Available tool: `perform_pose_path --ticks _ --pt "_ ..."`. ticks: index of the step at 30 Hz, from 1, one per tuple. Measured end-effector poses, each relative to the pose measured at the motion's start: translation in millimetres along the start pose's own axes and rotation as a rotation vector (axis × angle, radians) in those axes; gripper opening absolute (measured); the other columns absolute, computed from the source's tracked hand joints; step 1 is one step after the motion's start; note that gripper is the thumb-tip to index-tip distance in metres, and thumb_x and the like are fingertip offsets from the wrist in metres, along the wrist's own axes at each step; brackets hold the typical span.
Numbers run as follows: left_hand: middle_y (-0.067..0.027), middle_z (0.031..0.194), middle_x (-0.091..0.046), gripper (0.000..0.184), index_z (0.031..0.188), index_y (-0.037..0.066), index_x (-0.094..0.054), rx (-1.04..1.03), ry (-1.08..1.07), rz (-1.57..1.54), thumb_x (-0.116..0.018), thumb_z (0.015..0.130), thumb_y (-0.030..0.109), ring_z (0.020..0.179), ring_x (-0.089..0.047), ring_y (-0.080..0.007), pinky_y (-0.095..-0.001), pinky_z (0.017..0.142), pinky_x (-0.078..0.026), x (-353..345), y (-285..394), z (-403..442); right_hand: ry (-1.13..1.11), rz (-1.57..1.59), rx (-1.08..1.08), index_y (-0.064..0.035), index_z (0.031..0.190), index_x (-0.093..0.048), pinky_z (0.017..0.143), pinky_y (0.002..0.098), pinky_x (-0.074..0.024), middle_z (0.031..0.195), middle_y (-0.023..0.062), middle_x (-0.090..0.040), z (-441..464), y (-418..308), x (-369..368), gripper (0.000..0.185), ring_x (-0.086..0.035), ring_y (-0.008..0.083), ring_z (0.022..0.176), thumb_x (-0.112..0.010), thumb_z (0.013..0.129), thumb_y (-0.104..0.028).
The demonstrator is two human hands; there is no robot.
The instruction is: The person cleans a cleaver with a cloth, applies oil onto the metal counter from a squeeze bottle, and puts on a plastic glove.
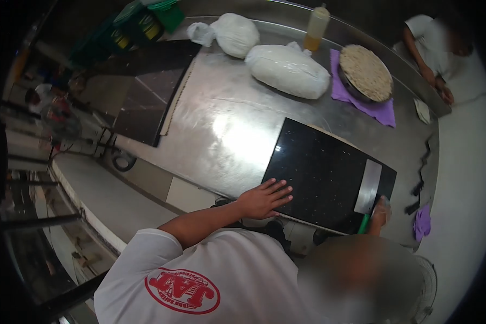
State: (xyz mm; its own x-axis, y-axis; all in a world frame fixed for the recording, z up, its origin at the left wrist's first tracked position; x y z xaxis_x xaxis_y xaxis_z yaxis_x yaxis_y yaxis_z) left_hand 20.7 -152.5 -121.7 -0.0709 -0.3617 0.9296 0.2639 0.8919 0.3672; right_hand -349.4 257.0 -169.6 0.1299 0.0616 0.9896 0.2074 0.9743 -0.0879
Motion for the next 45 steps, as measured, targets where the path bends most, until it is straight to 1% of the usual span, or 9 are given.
perform_pose_path --ticks 5,6,8,9,11,13,17,31,45 --pt "-0.011 0.161 -0.027 0.065 0.152 0.014 -0.035 -0.012 0.016 -0.014 -0.048 0.098 0.048 0.151 -0.015 -0.0313 -0.0469 0.124 -0.01 -3.8 -1.8 -2.4 -0.293 0.287 0.202 0.002 0.128 -0.061 0.102 0.0489 -0.0431 0.127 0.026 -0.061 -0.6 -6.8 -12.1 0.09 -0.057 0.0405 0.12 -0.043 0.088 -0.076" --pt "-0.011 0.161 -0.027 0.065 0.152 0.014 -0.035 -0.001 0.018 -0.007 -0.048 0.098 0.048 0.151 -0.015 -0.0313 -0.0469 0.124 -0.01 -2.8 -4.6 -3.6 -0.367 0.182 0.117 0.0013 0.12 -0.065 0.078 0.0424 -0.0497 0.09 0.0148 -0.068 21.9 15.1 -27.9 0.076 -0.063 0.0282 0.082 -0.042 0.096 -0.068" --pt "-0.0116 0.161 -0.026 0.059 0.15 0.012 -0.039 -0.078 0.03 -0.275 -0.052 0.099 0.039 0.151 -0.015 -0.0324 -0.0476 0.123 -0.014 -0.6 -4.2 -10.8 -0.142 0.081 0.52 0.0008 0.124 -0.061 0.075 0.0416 -0.0466 0.084 0.0133 -0.061 51.2 31.3 -42.5 0.073 -0.054 0.0252 0.077 -0.04 0.099 -0.064" --pt "-0.0141 0.143 -0.049 0.049 0.141 0.011 -0.05 -0.122 0.324 -0.297 -0.059 0.094 0.023 0.139 -0.04 -0.0336 -0.045 0.116 -0.033 22.8 -7.1 -26.9 -0.15 0.215 0.34 -0.0002 0.127 -0.059 0.076 0.0414 -0.0461 0.087 0.0135 -0.061 26.2 0.3 -9.4 0.072 -0.054 0.0246 0.079 -0.039 0.1 -0.063" --pt "-0.0127 0.127 -0.056 0.046 0.136 0.01 -0.055 -0.063 0.199 -0.426 -0.061 0.09 0.017 0.126 -0.049 -0.0325 -0.0436 0.107 -0.04 40.9 -24.1 -57.5 -0.09 0.527 -0.02 -0.0021 0.133 -0.056 0.078 0.0412 -0.0451 0.092 0.014 -0.061 -36.6 -67.4 65.3 0.069 -0.053 0.0235 0.084 -0.037 0.102 -0.06" --pt "-0.0088 0.089 -0.062 0.041 0.121 0.009 -0.064 -0.008 0.287 -0.523 -0.063 0.08 0.005 0.089 -0.063 -0.0295 -0.0423 0.083 -0.052 65.2 -46.1 -100.2 -0.03 0.591 0.271 -0.0036 0.137 -0.053 0.086 0.04 -0.0452 0.105 0.0154 -0.062 -73.7 -135.9 76.4 0.069 -0.056 0.0255 0.094 -0.037 0.101 -0.06" --pt "-0.01 0.086 -0.062 0.033 0.118 0.009 -0.064 0.062 0.381 -0.536 -0.064 0.085 0.008 0.077 -0.065 -0.0309 -0.0432 0.069 -0.054 98.8 -96.4 -161.9 -0.074 0.624 0.787 -0.0031 0.146 -0.044 0.112 0.0383 -0.0349 0.145 0.0175 -0.049 -223.3 -281.9 92.7 0.066 -0.048 0.0313 0.133 -0.044 0.101 -0.051" --pt "-0.0126 0.084 -0.066 0.02 0.109 0.004 -0.069 0.485 0.625 -0.507 -0.061 0.092 0.011 0.076 -0.065 -0.029 -0.0384 0.07 -0.052 181.2 -197.8 -321.0 -0.951 0.76 1.019 -0.002 0.141 -0.045 0.105 0.0397 -0.0426 0.132 0.0201 -0.053 -581.4 -528.6 84.3 0.064 -0.054 0.0334 0.122 -0.072 0.089 -0.026" --pt "-0.0146 0.099 -0.062 0.023 0.109 0.002 -0.067 0.596 0.739 -0.373 -0.064 0.088 0.01 0.1 -0.058 -0.0331 -0.0415 0.088 -0.048 242.2 -388.9 -506.5 -0.627 0.896 0.82 -0.0025 0.14 -0.045 0.104 0.043 -0.0426 0.134 0.0236 -0.051 -700.2 -676.0 70.5 0.063 -0.053 0.0388 0.121 -0.071 0.088 -0.027"
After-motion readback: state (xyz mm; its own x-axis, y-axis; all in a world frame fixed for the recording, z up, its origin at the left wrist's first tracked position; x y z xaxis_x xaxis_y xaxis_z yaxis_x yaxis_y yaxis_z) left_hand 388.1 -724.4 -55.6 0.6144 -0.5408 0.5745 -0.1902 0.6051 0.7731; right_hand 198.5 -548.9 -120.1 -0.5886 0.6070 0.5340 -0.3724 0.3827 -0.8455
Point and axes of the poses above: each hand's wrist, its own z-axis towards the middle knuckle, its own x-axis out of the back of the hand, y = z × x, the point moved 9 cm from there along z, towards the middle knuckle
